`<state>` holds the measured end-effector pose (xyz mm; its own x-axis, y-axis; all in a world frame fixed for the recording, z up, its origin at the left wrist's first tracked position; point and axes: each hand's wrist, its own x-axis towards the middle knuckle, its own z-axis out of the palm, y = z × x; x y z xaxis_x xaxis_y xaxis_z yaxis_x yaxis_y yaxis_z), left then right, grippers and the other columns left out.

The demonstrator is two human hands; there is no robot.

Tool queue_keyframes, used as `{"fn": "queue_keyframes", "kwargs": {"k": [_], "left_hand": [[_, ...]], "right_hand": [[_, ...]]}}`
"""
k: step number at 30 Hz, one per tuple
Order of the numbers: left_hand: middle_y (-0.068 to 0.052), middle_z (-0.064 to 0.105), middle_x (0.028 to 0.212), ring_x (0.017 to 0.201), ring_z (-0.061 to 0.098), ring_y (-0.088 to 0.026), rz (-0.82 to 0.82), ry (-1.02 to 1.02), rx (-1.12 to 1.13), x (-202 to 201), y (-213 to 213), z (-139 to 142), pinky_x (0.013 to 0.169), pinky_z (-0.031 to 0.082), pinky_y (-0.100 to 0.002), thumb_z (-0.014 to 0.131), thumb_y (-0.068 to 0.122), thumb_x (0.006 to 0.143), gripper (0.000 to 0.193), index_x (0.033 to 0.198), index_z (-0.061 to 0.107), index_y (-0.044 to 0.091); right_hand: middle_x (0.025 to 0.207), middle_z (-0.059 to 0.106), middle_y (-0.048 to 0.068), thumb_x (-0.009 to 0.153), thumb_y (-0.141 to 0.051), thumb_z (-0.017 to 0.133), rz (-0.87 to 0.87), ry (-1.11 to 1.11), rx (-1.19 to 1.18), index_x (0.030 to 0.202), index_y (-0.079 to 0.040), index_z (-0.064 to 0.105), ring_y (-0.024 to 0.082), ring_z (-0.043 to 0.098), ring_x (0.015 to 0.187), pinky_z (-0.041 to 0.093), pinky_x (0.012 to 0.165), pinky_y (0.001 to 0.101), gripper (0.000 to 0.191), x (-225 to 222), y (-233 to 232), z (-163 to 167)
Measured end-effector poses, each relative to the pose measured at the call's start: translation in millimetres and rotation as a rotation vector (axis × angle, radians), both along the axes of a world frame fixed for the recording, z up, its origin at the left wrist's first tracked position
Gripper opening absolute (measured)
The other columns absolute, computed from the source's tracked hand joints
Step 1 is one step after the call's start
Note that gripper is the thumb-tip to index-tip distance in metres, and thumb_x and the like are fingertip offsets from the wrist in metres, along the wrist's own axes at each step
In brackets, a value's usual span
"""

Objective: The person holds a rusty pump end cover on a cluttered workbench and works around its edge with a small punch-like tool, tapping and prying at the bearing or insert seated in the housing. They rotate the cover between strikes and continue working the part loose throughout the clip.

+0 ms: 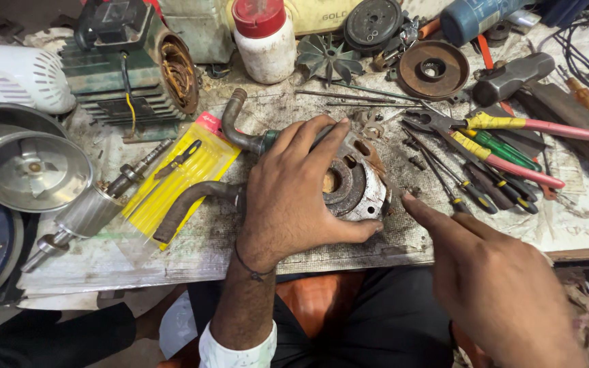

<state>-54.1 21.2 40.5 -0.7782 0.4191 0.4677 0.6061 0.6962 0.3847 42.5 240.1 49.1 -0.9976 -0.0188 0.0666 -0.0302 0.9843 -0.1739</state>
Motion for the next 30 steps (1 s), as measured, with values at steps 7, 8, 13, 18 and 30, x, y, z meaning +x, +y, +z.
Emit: {"fn": "queue_keyframes", "kwargs": {"k": [7,8,13,18,30], "left_hand": [[-0.019,0.056,0.138,0.128,0.056,-0.036,0.013,0.009,-0.018,-1,2,1,0.101,0.05,-0.049,0.093,0.063,0.051,0.114,0.139,0.057,0.001],[-0.019,0.056,0.138,0.129,0.056,-0.035,0.011,-0.001,-0.015,0,2,1,0.101,0.051,-0.049,0.092,0.063,0.051,0.113,0.14,0.058,0.002],[-0.018,0.056,0.139,0.129,0.056,-0.035,0.014,-0.006,-0.016,0,2,2,0.101,0.051,-0.05,0.092,0.063,0.051,0.113,0.139,0.058,0.002],[-0.018,0.056,0.139,0.13,0.055,-0.035,0.005,0.005,-0.006,0,2,1,0.103,0.051,-0.049,0.092,0.063,0.052,0.112,0.139,0.058,0.001],[-0.017,0.057,0.139,0.129,0.057,-0.035,0.007,-0.005,0.006,2,2,4,0.102,0.051,-0.048,0.092,0.06,0.051,0.111,0.139,0.059,0.003]], "right_hand": [[0.089,0.075,0.009,0.09,-0.013,0.062,-0.009,0.054,-0.042,0.141,-0.033,0.069,0.035,0.072,0.073,0.058,0.069,0.0475,0.056,1,4,-10],[0.089,0.075,0.009,0.089,-0.013,0.062,-0.007,0.065,-0.044,0.141,-0.033,0.069,0.034,0.072,0.073,0.058,0.069,0.0475,0.056,1,3,-10],[0.091,0.075,0.008,0.091,-0.016,0.063,-0.077,0.014,0.004,0.141,-0.035,0.069,0.033,0.073,0.073,0.059,0.068,0.0464,0.053,1,-1,-2],[0.091,0.076,0.008,0.089,-0.016,0.063,-0.063,-0.033,0.056,0.145,-0.039,0.065,0.033,0.073,0.073,0.059,0.07,0.0472,0.061,3,0,-2],[0.094,0.076,0.006,0.088,-0.015,0.062,-0.05,-0.07,0.061,0.148,-0.037,0.062,0.033,0.073,0.074,0.06,0.069,0.0464,0.065,3,0,-1]]}}
